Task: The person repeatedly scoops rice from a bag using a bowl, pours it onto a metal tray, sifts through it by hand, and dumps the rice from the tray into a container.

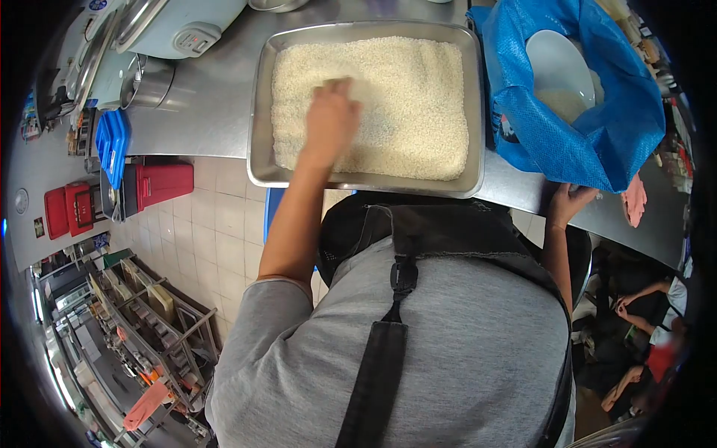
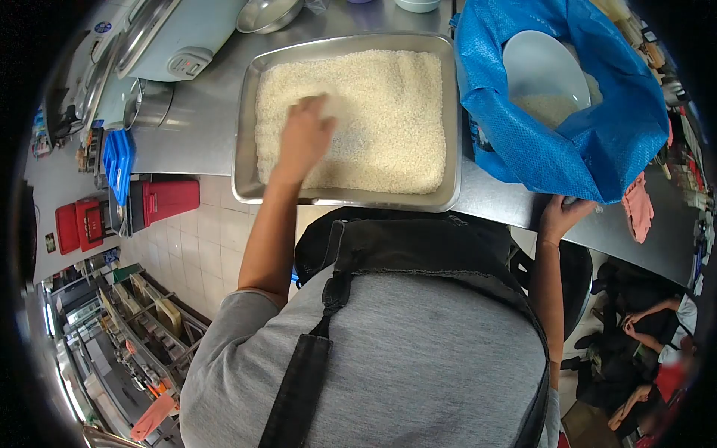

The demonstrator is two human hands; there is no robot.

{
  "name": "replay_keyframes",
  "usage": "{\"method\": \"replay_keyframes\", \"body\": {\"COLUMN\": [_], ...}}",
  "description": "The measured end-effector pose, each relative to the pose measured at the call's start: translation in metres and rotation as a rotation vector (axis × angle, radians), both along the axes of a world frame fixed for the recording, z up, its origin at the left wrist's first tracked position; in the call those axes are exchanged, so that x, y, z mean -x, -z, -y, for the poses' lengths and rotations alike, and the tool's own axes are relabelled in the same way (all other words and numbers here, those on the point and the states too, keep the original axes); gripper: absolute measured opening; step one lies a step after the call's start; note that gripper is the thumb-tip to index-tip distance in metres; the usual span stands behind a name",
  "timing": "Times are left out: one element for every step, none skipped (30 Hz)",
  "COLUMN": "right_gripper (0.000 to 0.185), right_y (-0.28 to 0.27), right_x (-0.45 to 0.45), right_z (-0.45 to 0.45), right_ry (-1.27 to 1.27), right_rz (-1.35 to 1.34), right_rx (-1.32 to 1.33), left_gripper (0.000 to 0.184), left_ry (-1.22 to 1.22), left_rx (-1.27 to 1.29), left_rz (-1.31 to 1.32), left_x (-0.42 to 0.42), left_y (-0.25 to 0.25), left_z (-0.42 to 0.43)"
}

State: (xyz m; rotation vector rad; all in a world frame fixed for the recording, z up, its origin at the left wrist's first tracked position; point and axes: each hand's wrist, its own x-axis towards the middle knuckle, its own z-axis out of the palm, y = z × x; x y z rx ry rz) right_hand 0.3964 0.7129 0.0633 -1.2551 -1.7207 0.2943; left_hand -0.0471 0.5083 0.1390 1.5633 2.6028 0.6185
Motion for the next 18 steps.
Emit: {"method": "replay_keyframes", "body": {"right_gripper": [0.053, 0.053, 0.053, 0.053, 0.054, 0.054, 0.055, 0.056, 0.057, 0.058, 0.059, 0.059, 0.059, 0.06, 0.06, 0.061, 0.061, 0.061], "right_y": [0.001, 0.001, -0.001, -0.005, -0.007, -0.005, -0.002, -0.002, -0.002, -0.005, -0.007, -0.007, -0.006, -0.006, -0.005, -0.003, -0.003, -0.002], "right_x": [-0.001, -0.001, 0.0, 0.002, 0.003, 0.003, 0.001, 0.002, 0.002, 0.005, 0.006, 0.006, 0.006, 0.006, 0.005, 0.002, 0.002, 0.001], "right_z": [0.0, -0.001, 0.0, 0.002, 0.003, 0.002, 0.001, 0.001, 0.002, 0.004, 0.005, 0.004, 0.004, 0.003, 0.003, 0.002, 0.002, 0.002], "right_ry": [-0.001, -0.003, -0.003, -0.002, 0.0, -0.022, -0.043, -0.062, -0.062, -0.06, -0.057, -0.062, -0.068, -0.074, -0.063, -0.054, -0.044, -0.041], "right_rz": [0.007, 0.014, 0.016, 0.019, 0.021, -0.006, -0.034, -0.061, -0.073, -0.085, -0.096, -0.093, -0.09, -0.087, -0.056, -0.024, 0.007, -0.001], "right_rx": [0.001, 0.001, 0.009, 0.017, 0.025, 0.026, 0.028, 0.031, 0.043, 0.055, 0.065, 0.051, 0.037, 0.024, 0.02, 0.017, 0.014, 0.018], "left_gripper": [0.045, 0.043, 0.042, 0.04, 0.038, 0.036, 0.03, 0.03, 0.03, 0.03, 0.031, 0.032, 0.033, 0.034, 0.036, 0.037, 0.039, 0.039], "left_ry": [0.052, 0.118, 0.186, 0.244, 0.302, 0.361, 0.336, 0.288, 0.242, 0.196, 0.13, 0.064, -0.016, -0.097, -0.131, -0.167, -0.202, -0.232], "left_rx": [0.006, -0.01, -0.027, -0.015, -0.003, 0.011, -0.029, -0.074, -0.117, -0.16, -0.19, -0.221, -0.202, -0.181, -0.166, -0.149, -0.134, -0.072], "left_rz": [0.035, 0.074, 0.111, 0.203, 0.295, 0.386, 0.403, 0.342, 0.282, 0.223, 0.185, 0.146, 0.109, 0.071, 0.028, -0.014, -0.056, -0.058], "left_x": [-0.016, -0.032, -0.045, -0.054, -0.06, -0.062, -0.058, -0.047, -0.028, -0.008, 0.016, 0.041, 0.065, 0.086, 0.105, 0.12, 0.125, 0.126], "left_y": [-0.003, -0.006, -0.009, -0.015, -0.024, -0.03, -0.033, -0.033, -0.032, -0.03, -0.028, -0.025, -0.022, -0.017, -0.008, 0.003, 0.006, 0.011], "left_z": [-0.007, -0.013, -0.016, -0.017, -0.018, -0.02, -0.02, -0.02, -0.021, -0.021, -0.019, -0.016, -0.012, -0.01, -0.009, -0.008, -0.009, -0.011]}}
